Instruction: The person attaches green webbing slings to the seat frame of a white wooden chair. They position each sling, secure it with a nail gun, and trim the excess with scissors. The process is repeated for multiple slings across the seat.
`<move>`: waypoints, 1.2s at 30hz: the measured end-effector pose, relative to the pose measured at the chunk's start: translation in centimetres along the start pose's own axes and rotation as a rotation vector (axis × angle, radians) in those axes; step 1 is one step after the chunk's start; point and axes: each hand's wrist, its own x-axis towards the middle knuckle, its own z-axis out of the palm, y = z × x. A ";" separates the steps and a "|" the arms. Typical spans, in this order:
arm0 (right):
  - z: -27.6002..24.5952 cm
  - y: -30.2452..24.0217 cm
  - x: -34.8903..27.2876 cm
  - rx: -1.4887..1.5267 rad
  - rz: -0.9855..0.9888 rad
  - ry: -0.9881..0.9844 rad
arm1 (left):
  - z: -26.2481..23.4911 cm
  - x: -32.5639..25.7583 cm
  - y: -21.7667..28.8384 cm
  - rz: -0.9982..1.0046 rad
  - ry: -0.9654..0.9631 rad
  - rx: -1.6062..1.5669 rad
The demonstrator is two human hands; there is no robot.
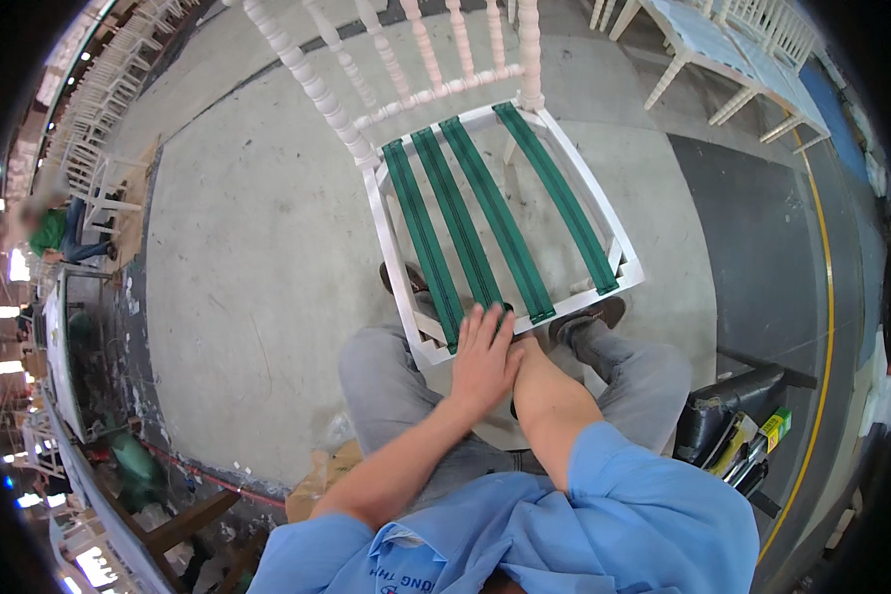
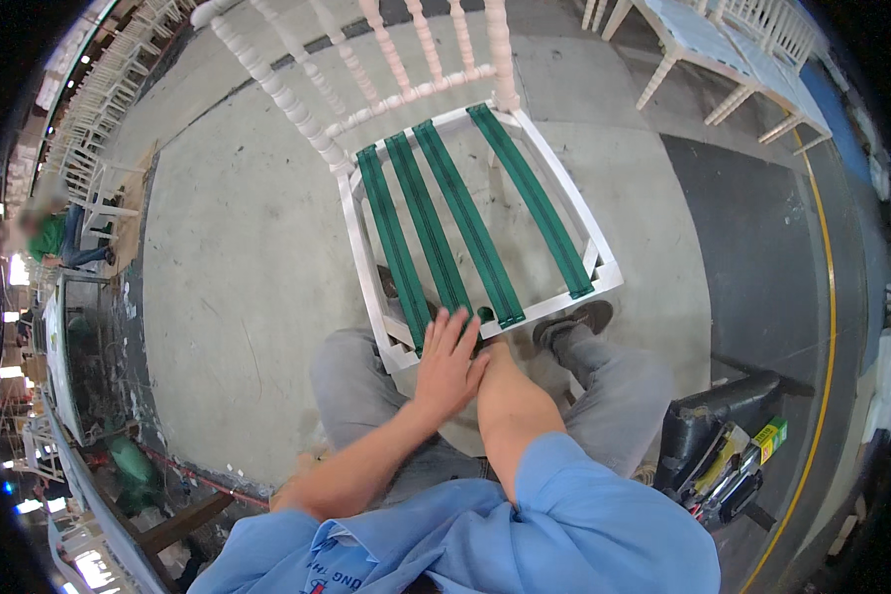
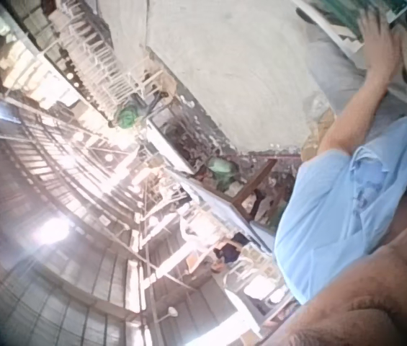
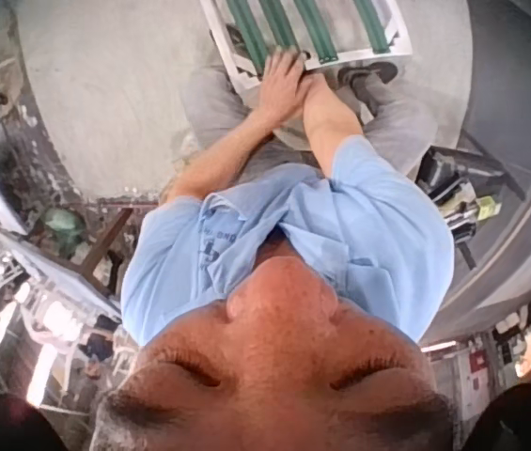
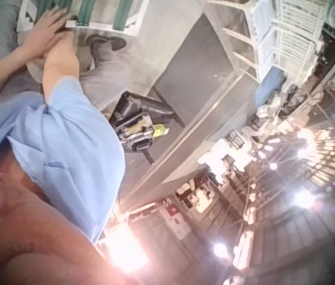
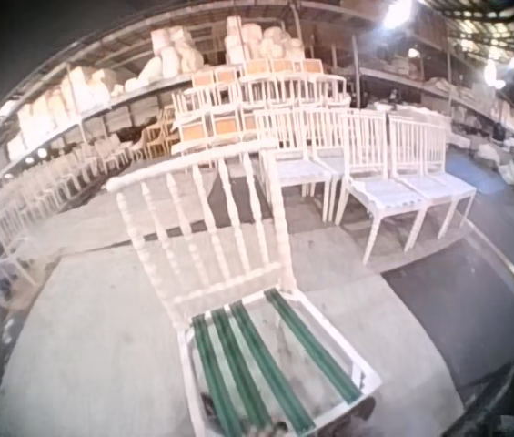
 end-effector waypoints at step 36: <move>-9.6 -1.2 8.2 -0.192 0.095 0.373 | 9.5 0.5 -6.9 -1.392 0.263 -2.685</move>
